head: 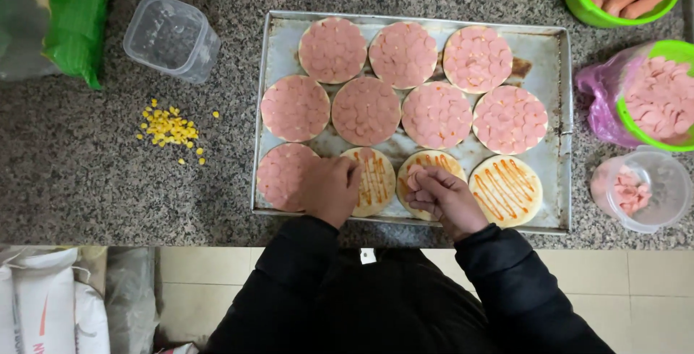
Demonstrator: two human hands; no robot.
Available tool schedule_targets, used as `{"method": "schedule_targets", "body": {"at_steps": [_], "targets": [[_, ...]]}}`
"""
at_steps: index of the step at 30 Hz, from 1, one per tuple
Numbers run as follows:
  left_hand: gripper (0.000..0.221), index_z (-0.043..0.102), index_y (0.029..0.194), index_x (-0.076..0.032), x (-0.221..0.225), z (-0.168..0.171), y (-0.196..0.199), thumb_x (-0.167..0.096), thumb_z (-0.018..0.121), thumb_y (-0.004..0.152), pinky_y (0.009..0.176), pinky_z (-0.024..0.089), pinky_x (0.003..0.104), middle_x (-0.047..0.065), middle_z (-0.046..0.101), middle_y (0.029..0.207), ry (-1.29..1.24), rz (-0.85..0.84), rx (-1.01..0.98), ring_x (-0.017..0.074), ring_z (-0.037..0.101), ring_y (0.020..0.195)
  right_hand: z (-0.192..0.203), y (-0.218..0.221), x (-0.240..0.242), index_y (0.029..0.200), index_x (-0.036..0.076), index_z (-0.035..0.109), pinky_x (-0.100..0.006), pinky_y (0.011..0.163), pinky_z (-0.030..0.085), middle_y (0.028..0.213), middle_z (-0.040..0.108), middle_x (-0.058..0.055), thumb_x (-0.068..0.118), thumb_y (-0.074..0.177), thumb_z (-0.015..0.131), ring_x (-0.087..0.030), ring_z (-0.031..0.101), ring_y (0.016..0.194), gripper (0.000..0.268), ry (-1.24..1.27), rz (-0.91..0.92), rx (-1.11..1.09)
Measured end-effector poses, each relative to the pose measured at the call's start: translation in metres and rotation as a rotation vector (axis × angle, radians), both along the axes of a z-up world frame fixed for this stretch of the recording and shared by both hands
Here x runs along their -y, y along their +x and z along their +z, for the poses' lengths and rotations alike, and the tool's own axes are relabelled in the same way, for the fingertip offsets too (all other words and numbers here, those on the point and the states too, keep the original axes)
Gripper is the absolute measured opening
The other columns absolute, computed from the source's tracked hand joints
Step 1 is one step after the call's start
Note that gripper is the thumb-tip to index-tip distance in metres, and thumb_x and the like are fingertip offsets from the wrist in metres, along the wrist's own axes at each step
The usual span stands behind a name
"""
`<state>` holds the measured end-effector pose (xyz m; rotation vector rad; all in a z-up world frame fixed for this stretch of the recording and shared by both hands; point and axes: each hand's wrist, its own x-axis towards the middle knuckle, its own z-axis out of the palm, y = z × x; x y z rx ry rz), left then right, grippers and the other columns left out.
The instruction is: Place sliced meat toppings onto circular dough bases on a baking tray
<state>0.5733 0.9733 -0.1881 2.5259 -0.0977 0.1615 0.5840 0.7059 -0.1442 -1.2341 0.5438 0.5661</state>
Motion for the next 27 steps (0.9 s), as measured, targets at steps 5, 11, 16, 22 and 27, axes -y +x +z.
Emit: {"method": "schedule_targets", "body": {"at_steps": [5,11,16,22,27], "targets": [[0.026,0.068,0.096,-0.018,0.016,-0.033,0.01,-0.042,0.066,0.107,0.088,0.056,0.049,0.01,0.068,0.089,0.034,-0.07,0.042,0.0353,0.072,0.096,-0.001,-0.001,-0.002,0.116,0.006,0.077,-0.043,0.078,0.074,0.093,0.084,-0.022,0.016,0.11,0.076,-0.031,0.087,0.083,0.012,-0.009,-0.005,-0.009],[0.028,0.067,0.086,-0.019,0.017,-0.054,0.013,-0.044,0.07,0.099,0.082,0.054,0.049,0.008,0.069,0.084,0.197,0.013,0.104,0.0328,0.072,0.09,0.006,-0.001,-0.004,0.117,0.004,0.075,-0.043,0.078,0.074,0.095,0.083,-0.021,0.018,0.111,0.075,-0.03,0.086,0.083,0.015,-0.013,0.005,-0.018],[0.029,0.067,0.084,-0.02,0.013,-0.051,0.016,-0.046,0.069,0.098,0.082,0.052,0.05,0.007,0.069,0.082,0.217,0.022,0.099,0.0329,0.072,0.089,0.006,0.0,-0.005,0.116,0.003,0.075,-0.044,0.079,0.074,0.095,0.083,-0.021,0.018,0.111,0.075,-0.03,0.086,0.082,0.016,-0.012,0.007,-0.019],[0.028,0.067,0.087,-0.02,0.017,-0.036,0.014,-0.046,0.07,0.097,0.085,0.05,0.049,0.007,0.068,0.084,0.216,0.029,0.116,0.0324,0.072,0.09,0.003,-0.002,-0.008,0.121,0.0,0.075,-0.044,0.08,0.074,0.096,0.082,-0.02,0.017,0.11,0.075,-0.031,0.086,0.083,0.02,-0.035,0.029,-0.039],[0.017,0.071,0.096,-0.014,0.026,0.057,0.009,-0.028,0.07,0.105,0.079,0.058,0.05,0.012,0.073,0.086,-0.245,-0.048,0.03,0.0415,0.077,0.088,-0.002,-0.003,-0.013,0.123,-0.003,0.077,-0.043,0.078,0.074,0.094,0.08,-0.02,0.014,0.109,0.076,-0.03,0.086,0.081,0.022,-0.034,0.097,-0.023]]}}
